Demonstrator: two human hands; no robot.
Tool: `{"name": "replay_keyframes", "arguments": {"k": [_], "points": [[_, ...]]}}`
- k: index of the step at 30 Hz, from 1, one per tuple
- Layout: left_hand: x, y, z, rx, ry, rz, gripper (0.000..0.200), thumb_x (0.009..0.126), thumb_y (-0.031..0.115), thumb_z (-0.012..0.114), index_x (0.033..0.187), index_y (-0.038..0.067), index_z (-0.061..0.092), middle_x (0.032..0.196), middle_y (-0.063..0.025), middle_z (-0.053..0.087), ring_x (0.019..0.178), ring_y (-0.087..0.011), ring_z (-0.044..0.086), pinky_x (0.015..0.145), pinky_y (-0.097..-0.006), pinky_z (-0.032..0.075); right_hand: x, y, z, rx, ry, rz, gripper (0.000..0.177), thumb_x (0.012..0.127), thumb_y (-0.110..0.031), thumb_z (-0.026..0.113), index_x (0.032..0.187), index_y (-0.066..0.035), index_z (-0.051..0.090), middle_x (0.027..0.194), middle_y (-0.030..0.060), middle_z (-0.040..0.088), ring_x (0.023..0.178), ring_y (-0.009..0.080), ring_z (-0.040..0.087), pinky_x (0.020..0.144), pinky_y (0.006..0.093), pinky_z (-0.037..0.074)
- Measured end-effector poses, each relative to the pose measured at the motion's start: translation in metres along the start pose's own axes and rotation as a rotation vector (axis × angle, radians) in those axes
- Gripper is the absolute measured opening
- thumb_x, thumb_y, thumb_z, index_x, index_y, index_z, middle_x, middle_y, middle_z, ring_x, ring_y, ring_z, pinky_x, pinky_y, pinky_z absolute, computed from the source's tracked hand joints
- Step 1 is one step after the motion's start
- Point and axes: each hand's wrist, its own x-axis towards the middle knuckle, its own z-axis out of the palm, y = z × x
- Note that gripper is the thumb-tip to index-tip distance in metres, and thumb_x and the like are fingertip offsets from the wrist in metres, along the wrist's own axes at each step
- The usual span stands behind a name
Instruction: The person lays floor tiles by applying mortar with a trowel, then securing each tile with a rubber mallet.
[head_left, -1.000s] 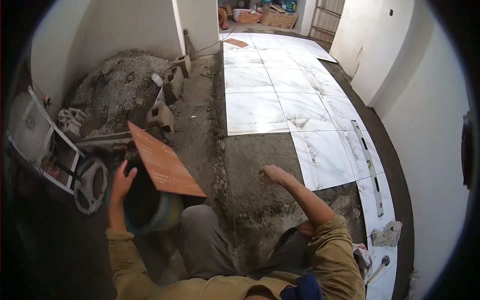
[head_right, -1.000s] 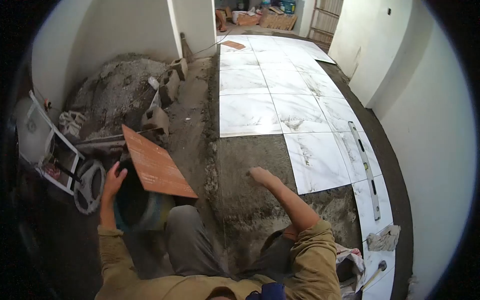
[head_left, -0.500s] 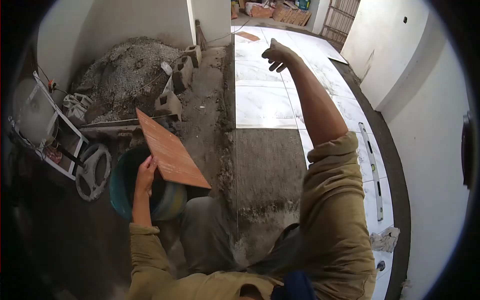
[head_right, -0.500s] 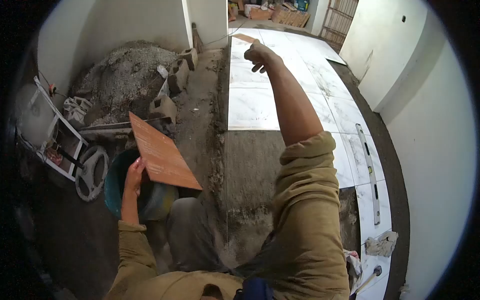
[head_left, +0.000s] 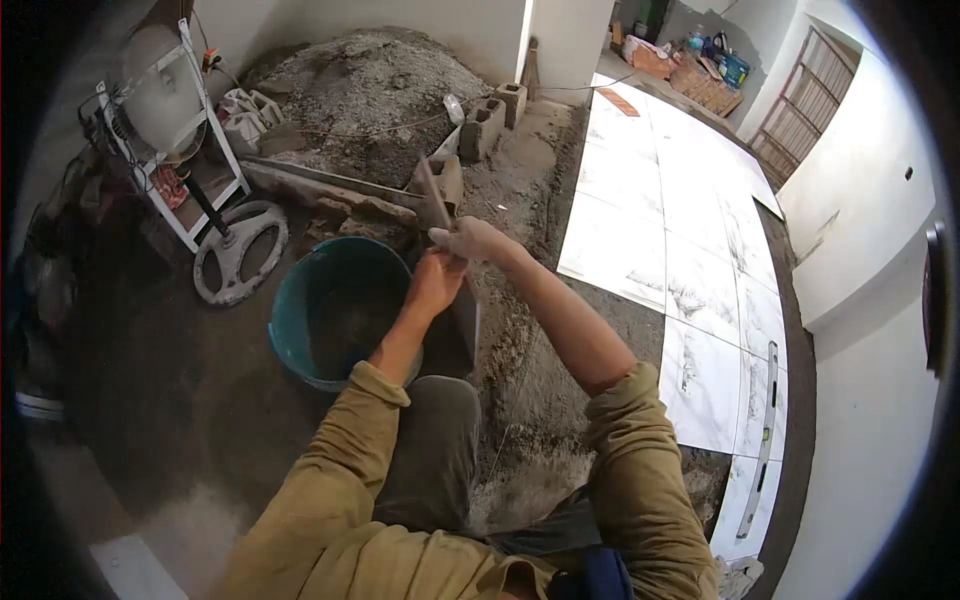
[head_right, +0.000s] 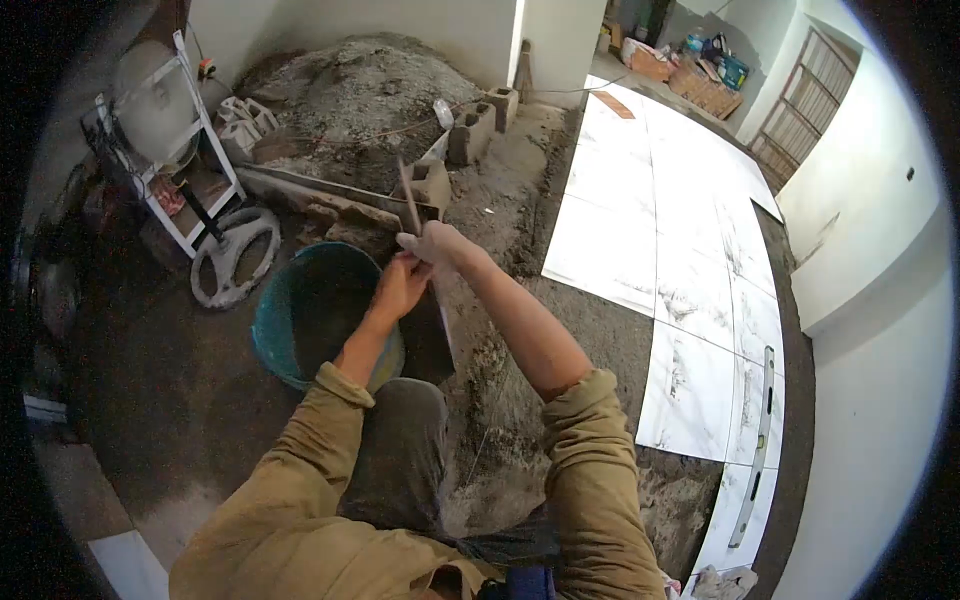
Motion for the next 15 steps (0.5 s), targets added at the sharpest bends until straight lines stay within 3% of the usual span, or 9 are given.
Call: {"name": "replay_keyframes", "arguments": {"k": [2,3,7,9,11,13,14,15], "points": [[-0.001,0.011,-0.004,-0.437,-0.315,-0.241,0.031,0.09,0.029,0.058,0.103,0.002,0.067,0.121,-0.0278,0.055,0.114,-0.0446,0.05,0.092,-0.0431,0.043,0.011,0.007,0.014,0.149,-0.021,0.092,0.05,0.082,-0.039,0.061,0.099,0.008,0.063,0.094,0.0299,0.065,0.09,0.0422,0.065,0.073,0.0491,0.053],[-0.005,0.016,-0.002,-0.482,-0.327,-0.216,0.038,0.09,0.026,0.058,0.117,0.0,0.06,0.132,-0.0281,0.048,0.122,-0.0448,0.044,0.098,-0.0423,0.04,0.017,0.013,0.02,0.046,0.066,0.046,0.045,0.078,-0.031,0.062,0.097,0.01,0.063,0.095,0.0316,0.064,0.093,0.0438,0.063,0.076,0.0497,0.052],[-0.063,0.034,0.021,-0.483,-0.233,-0.37,0.054,0.091,0.029,0.059,0.133,-0.002,0.046,0.137,-0.0254,0.045,0.129,-0.0386,0.04,0.103,-0.0397,0.036,0.021,0.039,0.037,-0.014,0.239,0.2,0.041,0.075,-0.026,0.065,0.101,0.005,0.064,0.096,0.0271,0.065,0.093,0.0421,0.064,0.08,0.0459,0.052],[-0.085,0.04,0.038,-0.692,-0.438,-0.689,0.066,0.092,0.03,0.061,0.142,-0.001,0.032,0.138,-0.0189,0.046,0.129,-0.0286,0.041,0.104,-0.0362,0.035,0.014,0.044,0.03,0.01,0.339,0.133,0.038,0.075,-0.025,0.064,0.094,0.008,0.065,0.092,0.029,0.065,0.088,0.0441,0.064,0.078,0.0472,0.051],[-0.101,0.053,0.046,-0.662,-0.5,-0.772,0.086,0.087,0.044,0.064,0.148,0.004,0.02,0.144,-0.0201,0.038,0.134,-0.0317,0.035,0.107,-0.0418,0.032,0.017,0.069,0.03,0.038,0.349,0.04,0.035,0.074,-0.025,0.065,0.093,0.006,0.066,0.09,0.0274,0.066,0.087,0.0445,0.063,0.077,0.0469,0.051],[-0.111,0.09,0.034,-0.929,-0.642,-1.115,0.098,0.085,0.062,0.055,0.151,0.009,0.005,0.147,-0.0213,0.032,0.136,-0.0346,0.032,0.106,-0.0567,0.027,0.008,0.082,0.025,0.053,0.354,-0.04,0.033,0.074,-0.024,0.066,0.091,0.003,0.068,0.089,0.0258,0.066,0.085,0.0449,0.063,0.076,0.0467,0.051],[-0.127,0.096,0.043,-0.955,-0.646,-1.109,0.098,0.085,0.062,0.055,0.151,0.009,0.005,0.147,-0.0213,0.032,0.136,-0.0346,0.032,0.106,-0.0567,0.027,-0.002,0.085,0.028,0.038,0.411,-0.038,0.028,0.074,-0.021,0.066,0.091,0.002,0.069,0.086,0.0225,0.068,0.081,0.0403,0.065,0.073,0.0437,0.052],[-0.14,0.096,0.055,-1.008,-0.723,-1.242,0.097,0.085,0.068,0.045,0.151,0.011,0.003,0.149,-0.0209,0.028,0.136,-0.0356,0.031,0.104,-0.0634,0.023,-0.01,0.089,0.026,0.022,0.471,-0.042,0.024,0.075,-0.019,0.067,0.09,0.0,0.07,0.083,0.0191,0.07,0.077,0.0357,0.068,0.071,0.0407,0.052]]}}
